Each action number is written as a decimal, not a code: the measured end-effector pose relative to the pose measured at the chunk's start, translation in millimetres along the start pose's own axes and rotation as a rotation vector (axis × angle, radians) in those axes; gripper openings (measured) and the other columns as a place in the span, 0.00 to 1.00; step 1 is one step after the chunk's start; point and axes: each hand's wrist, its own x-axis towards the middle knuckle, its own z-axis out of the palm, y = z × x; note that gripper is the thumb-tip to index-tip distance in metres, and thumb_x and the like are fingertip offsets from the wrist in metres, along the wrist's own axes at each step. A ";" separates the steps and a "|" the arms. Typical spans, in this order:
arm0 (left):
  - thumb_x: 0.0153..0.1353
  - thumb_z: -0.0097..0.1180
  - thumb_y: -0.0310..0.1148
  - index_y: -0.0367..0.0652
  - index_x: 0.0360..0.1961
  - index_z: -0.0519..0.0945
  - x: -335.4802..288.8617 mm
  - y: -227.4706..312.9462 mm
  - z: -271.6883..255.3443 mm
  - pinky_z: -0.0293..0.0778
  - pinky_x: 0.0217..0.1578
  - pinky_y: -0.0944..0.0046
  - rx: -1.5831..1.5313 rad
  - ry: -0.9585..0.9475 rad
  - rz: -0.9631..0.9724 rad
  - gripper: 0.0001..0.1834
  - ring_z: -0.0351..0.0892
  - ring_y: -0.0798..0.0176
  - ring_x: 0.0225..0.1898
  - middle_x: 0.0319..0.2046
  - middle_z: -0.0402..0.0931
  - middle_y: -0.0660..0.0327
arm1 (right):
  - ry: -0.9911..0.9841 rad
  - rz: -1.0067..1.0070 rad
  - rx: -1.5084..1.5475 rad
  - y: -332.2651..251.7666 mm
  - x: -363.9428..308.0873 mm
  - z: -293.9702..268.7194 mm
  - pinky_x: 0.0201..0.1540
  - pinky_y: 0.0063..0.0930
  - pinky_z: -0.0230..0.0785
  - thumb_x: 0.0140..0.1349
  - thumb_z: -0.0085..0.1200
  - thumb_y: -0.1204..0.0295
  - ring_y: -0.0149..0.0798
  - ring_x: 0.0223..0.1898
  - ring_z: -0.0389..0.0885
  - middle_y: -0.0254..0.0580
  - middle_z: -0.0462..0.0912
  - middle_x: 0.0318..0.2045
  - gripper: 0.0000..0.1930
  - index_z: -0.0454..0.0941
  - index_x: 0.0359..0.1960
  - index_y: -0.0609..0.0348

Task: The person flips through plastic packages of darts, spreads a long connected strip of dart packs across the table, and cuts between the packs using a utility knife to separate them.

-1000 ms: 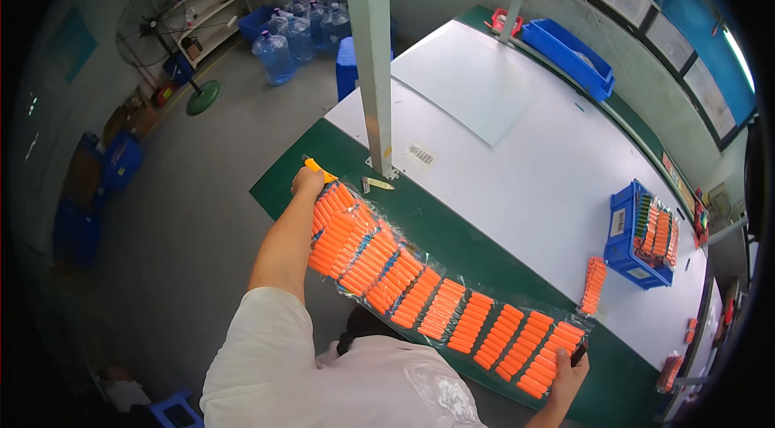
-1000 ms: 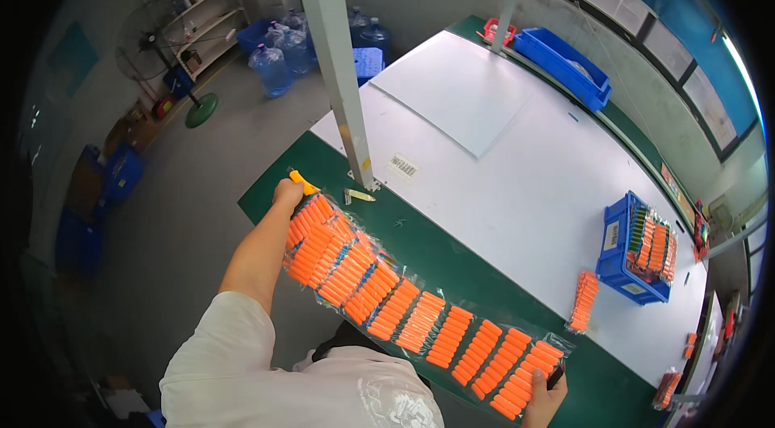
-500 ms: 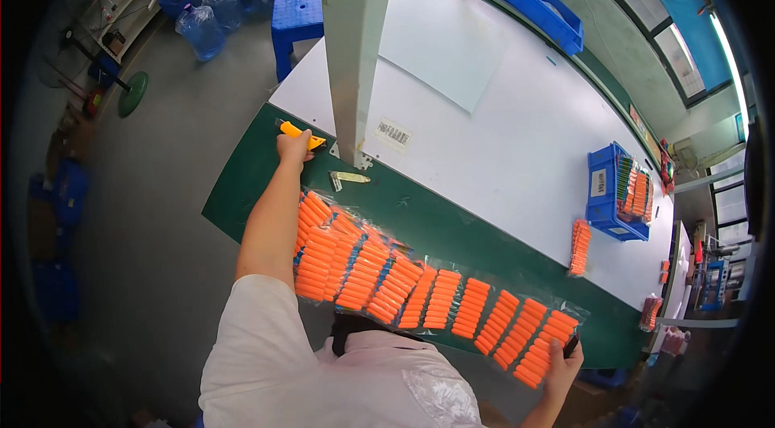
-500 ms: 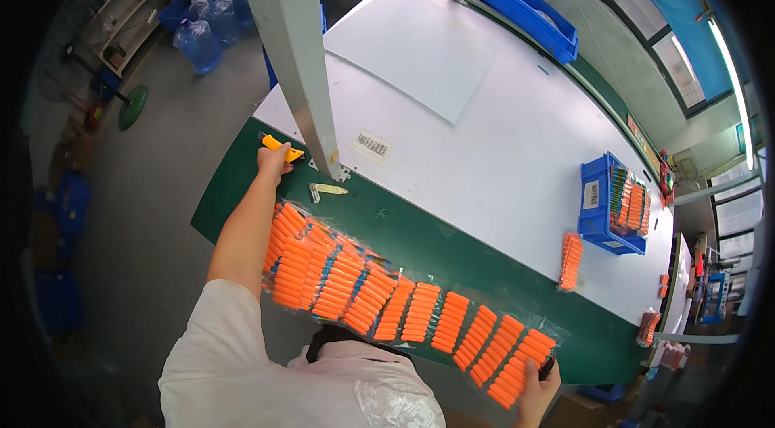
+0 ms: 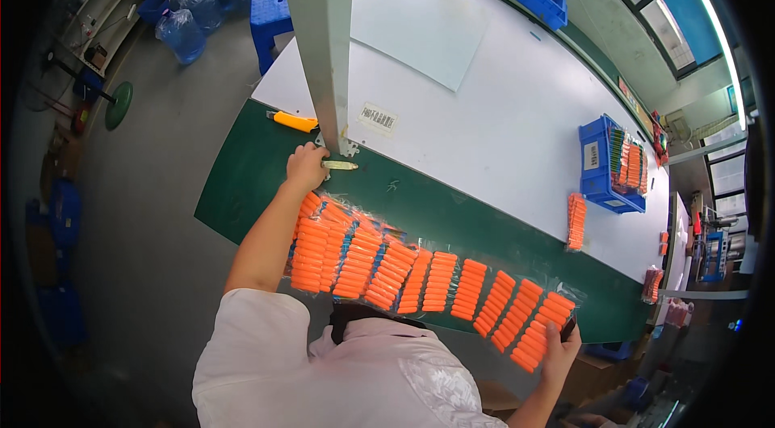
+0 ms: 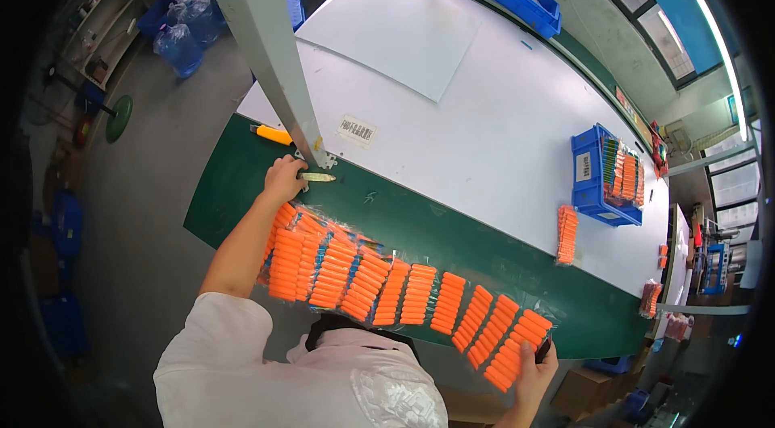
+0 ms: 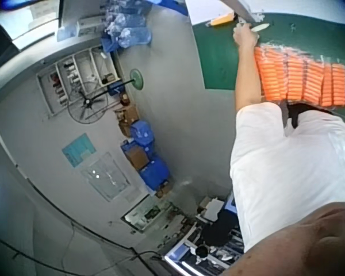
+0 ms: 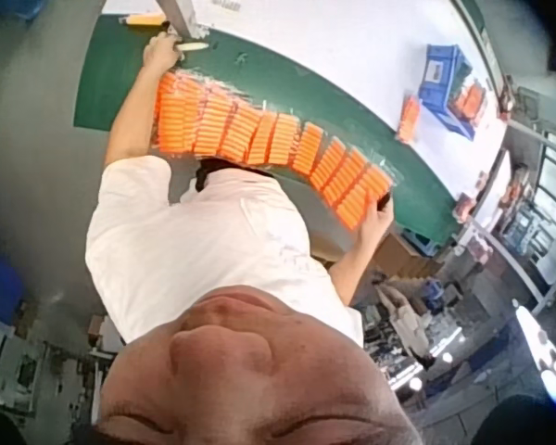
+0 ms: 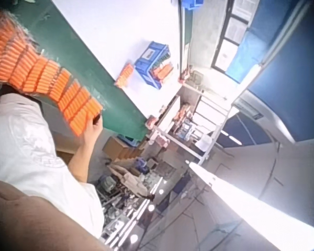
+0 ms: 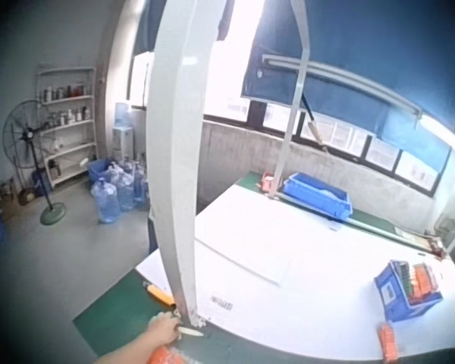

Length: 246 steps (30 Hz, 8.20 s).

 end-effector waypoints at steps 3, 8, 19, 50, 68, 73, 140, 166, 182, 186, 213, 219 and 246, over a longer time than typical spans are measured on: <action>0.46 0.68 0.35 0.51 0.33 0.82 2.5 2.0 3.3 0.68 0.48 0.55 0.126 0.018 0.132 0.12 0.71 0.55 0.49 0.42 0.73 0.62 | -0.014 -0.008 -0.005 -3.5 0.6 5.7 0.47 0.23 0.67 0.65 0.56 0.73 0.25 0.40 0.75 0.34 0.81 0.39 0.12 0.75 0.46 0.67; 0.43 0.68 0.33 0.51 0.29 0.82 7.8 2.2 -0.1 0.66 0.45 0.55 0.143 0.007 0.185 0.10 0.71 0.56 0.46 0.38 0.73 0.63 | -0.036 0.002 0.012 7.0 -3.5 4.2 0.50 0.24 0.67 0.64 0.58 0.72 0.27 0.42 0.76 0.35 0.81 0.42 0.14 0.75 0.48 0.67; 0.52 0.55 0.28 0.44 0.26 0.78 3.0 49.0 12.1 0.74 0.39 0.55 0.098 0.216 0.581 0.02 0.75 0.56 0.40 0.28 0.75 0.61 | 0.011 0.026 0.027 0.5 -9.8 17.2 0.47 0.23 0.68 0.64 0.56 0.76 0.25 0.40 0.75 0.35 0.81 0.39 0.12 0.75 0.47 0.68; 0.53 0.60 0.39 0.49 0.40 0.81 0.3 5.5 10.5 0.69 0.51 0.51 -0.123 -0.038 -0.522 0.13 0.79 0.52 0.49 0.43 0.82 0.58 | -0.012 0.060 0.050 8.5 -22.1 26.9 0.45 0.22 0.69 0.65 0.56 0.75 0.24 0.38 0.75 0.34 0.80 0.37 0.11 0.75 0.46 0.68; 0.53 0.62 0.39 0.46 0.40 0.84 0.6 20.9 2.6 0.72 0.50 0.51 -0.046 -0.136 -0.495 0.15 0.80 0.49 0.48 0.44 0.82 0.54 | 0.010 0.081 0.096 17.7 -24.7 27.0 0.44 0.21 0.68 0.64 0.56 0.76 0.23 0.38 0.74 0.34 0.80 0.38 0.10 0.75 0.45 0.67; 0.53 0.60 0.34 0.46 0.33 0.83 -5.4 21.7 12.5 0.73 0.44 0.49 0.026 0.023 -0.239 0.07 0.81 0.49 0.41 0.36 0.82 0.57 | 0.010 0.085 0.075 17.5 -25.7 24.8 0.42 0.20 0.68 0.64 0.56 0.76 0.23 0.36 0.74 0.32 0.80 0.36 0.09 0.75 0.44 0.67; 0.56 0.64 0.43 0.31 0.58 0.70 -50.9 -324.2 -42.2 0.73 0.50 0.54 -0.159 0.430 -0.366 0.34 0.77 0.47 0.49 0.51 0.75 0.44 | 0.188 -0.090 -0.292 -28.1 19.0 -123.9 0.43 0.20 0.67 0.66 0.52 0.73 0.24 0.39 0.73 0.29 0.78 0.38 0.14 0.75 0.51 0.67; 0.68 0.44 0.49 0.40 0.32 0.77 -148.7 31.5 124.2 0.63 0.18 0.68 -1.554 -0.400 -0.971 0.22 0.69 0.67 0.19 0.27 0.76 0.58 | 0.518 -0.118 -0.230 50.6 -4.9 -189.2 0.34 0.23 0.64 0.62 0.57 0.72 0.22 0.30 0.67 0.28 0.74 0.27 0.08 0.76 0.36 0.65; 0.66 0.47 0.50 0.36 0.54 0.67 -72.5 57.2 228.9 0.66 0.45 0.46 -1.854 -0.376 -0.546 0.28 0.68 0.50 0.47 0.49 0.70 0.49 | 0.445 -0.150 -0.208 131.8 5.6 -352.5 0.28 0.26 0.56 0.62 0.58 0.66 0.25 0.26 0.59 0.28 0.63 0.22 0.13 0.71 0.29 0.63; 0.65 0.48 0.51 0.35 0.59 0.64 -67.6 47.9 249.1 0.66 0.53 0.40 -1.951 -0.275 -0.486 0.32 0.68 0.46 0.55 0.55 0.69 0.46 | 0.406 -0.077 -0.261 150.3 41.6 -371.6 0.29 0.26 0.57 0.61 0.59 0.66 0.25 0.26 0.59 0.27 0.63 0.22 0.13 0.71 0.28 0.63; 0.70 0.41 0.29 0.33 0.58 0.63 -233.5 262.9 329.5 0.75 0.55 0.47 -2.213 0.277 -0.704 0.18 0.74 0.39 0.54 0.57 0.68 0.47 | 0.059 -0.048 -0.050 380.9 258.0 -633.6 0.45 0.27 0.71 0.67 0.53 0.68 0.30 0.42 0.77 0.36 0.79 0.43 0.16 0.72 0.53 0.64; 0.70 0.42 0.32 0.41 0.57 0.65 -257.8 350.5 363.2 0.75 0.51 0.48 -2.166 0.105 -0.803 0.16 0.74 0.45 0.56 0.57 0.70 0.51 | 0.072 -0.048 -0.136 442.1 301.7 -732.1 0.44 0.27 0.70 0.68 0.51 0.67 0.29 0.41 0.76 0.35 0.78 0.41 0.14 0.73 0.51 0.63; 0.69 0.46 0.34 0.32 0.57 0.67 -354.3 529.2 529.8 0.75 0.55 0.53 -2.235 -0.231 -0.861 0.20 0.76 0.47 0.52 0.52 0.73 0.48 | 0.286 0.013 -0.393 586.2 313.9 -954.5 0.49 0.26 0.69 0.66 0.50 0.73 0.31 0.45 0.75 0.37 0.80 0.45 0.19 0.71 0.57 0.70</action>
